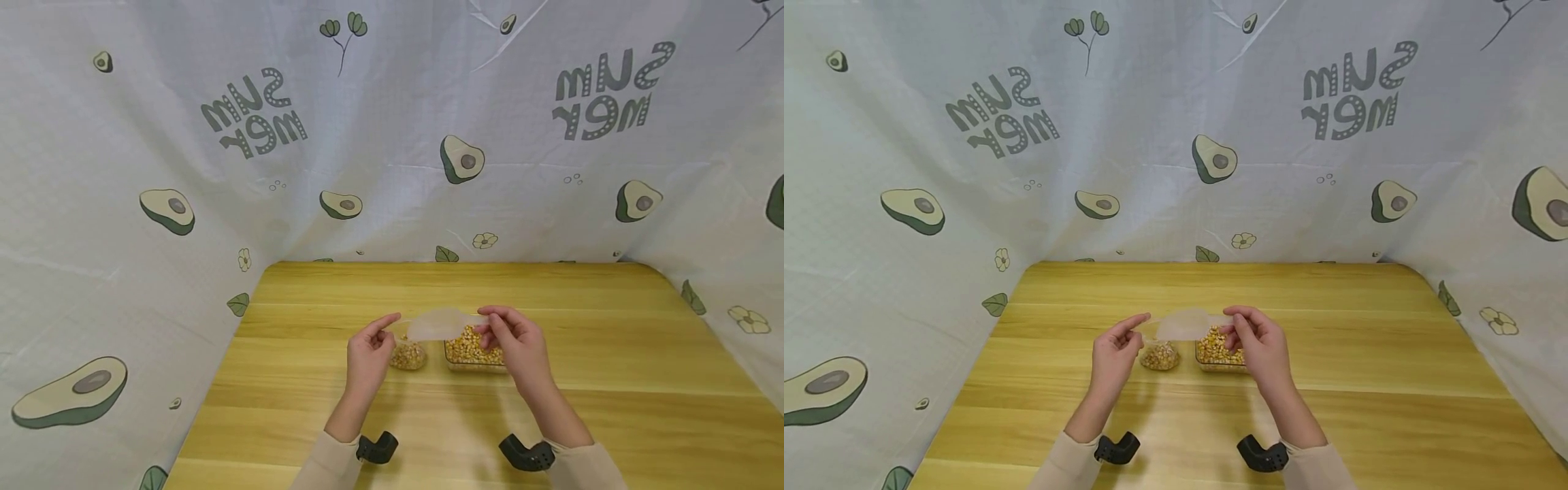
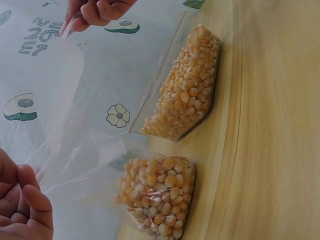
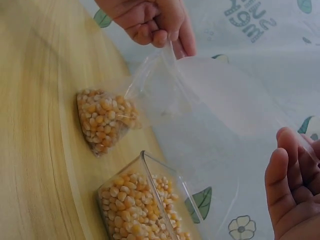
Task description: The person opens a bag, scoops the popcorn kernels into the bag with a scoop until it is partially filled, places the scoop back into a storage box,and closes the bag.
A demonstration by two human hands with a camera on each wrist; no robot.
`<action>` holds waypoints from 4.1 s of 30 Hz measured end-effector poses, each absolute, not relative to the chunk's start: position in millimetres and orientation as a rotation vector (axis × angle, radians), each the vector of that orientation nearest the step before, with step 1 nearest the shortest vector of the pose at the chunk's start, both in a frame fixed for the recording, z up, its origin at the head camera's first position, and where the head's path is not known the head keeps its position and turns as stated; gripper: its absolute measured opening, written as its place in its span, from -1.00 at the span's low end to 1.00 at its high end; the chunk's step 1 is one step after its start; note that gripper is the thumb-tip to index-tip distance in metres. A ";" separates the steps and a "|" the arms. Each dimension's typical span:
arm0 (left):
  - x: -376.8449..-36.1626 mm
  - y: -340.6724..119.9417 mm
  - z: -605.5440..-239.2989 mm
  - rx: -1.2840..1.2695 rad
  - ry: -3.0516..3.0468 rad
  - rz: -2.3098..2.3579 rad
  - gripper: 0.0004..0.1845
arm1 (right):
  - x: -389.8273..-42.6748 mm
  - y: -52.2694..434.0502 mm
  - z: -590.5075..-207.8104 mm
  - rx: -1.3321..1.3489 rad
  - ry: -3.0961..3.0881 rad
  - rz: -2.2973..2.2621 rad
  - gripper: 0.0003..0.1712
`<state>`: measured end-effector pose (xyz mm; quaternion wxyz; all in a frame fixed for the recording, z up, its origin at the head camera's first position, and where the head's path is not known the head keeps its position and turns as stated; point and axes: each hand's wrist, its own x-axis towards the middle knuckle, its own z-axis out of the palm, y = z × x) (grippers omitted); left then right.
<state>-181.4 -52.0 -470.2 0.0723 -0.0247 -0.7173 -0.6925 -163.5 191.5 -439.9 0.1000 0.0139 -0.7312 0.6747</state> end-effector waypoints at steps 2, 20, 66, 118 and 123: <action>-181.3 -51.7 -470.5 -0.075 -2.155 -2.086 -0.66 | -162.4 194.0 -442.0 0.021 -2.121 2.037 -0.69; -182.3 -50.3 -473.3 -0.076 -2.154 -2.075 -0.66 | -157.3 216.7 -460.8 0.002 -2.089 2.091 -0.74; -181.4 -51.6 -477.1 -0.086 -2.162 -2.060 -0.65 | -143.9 252.5 -477.3 -0.187 -2.390 1.247 -0.79; -180.3 -50.3 -477.5 -0.010 -2.189 -2.055 -0.65 | -157.8 261.3 -521.0 -0.302 -2.023 2.258 -0.86; -181.3 -49.4 -478.3 0.012 -2.212 -2.036 -0.66 | -157.4 261.8 -524.3 -0.271 -1.953 2.325 -0.82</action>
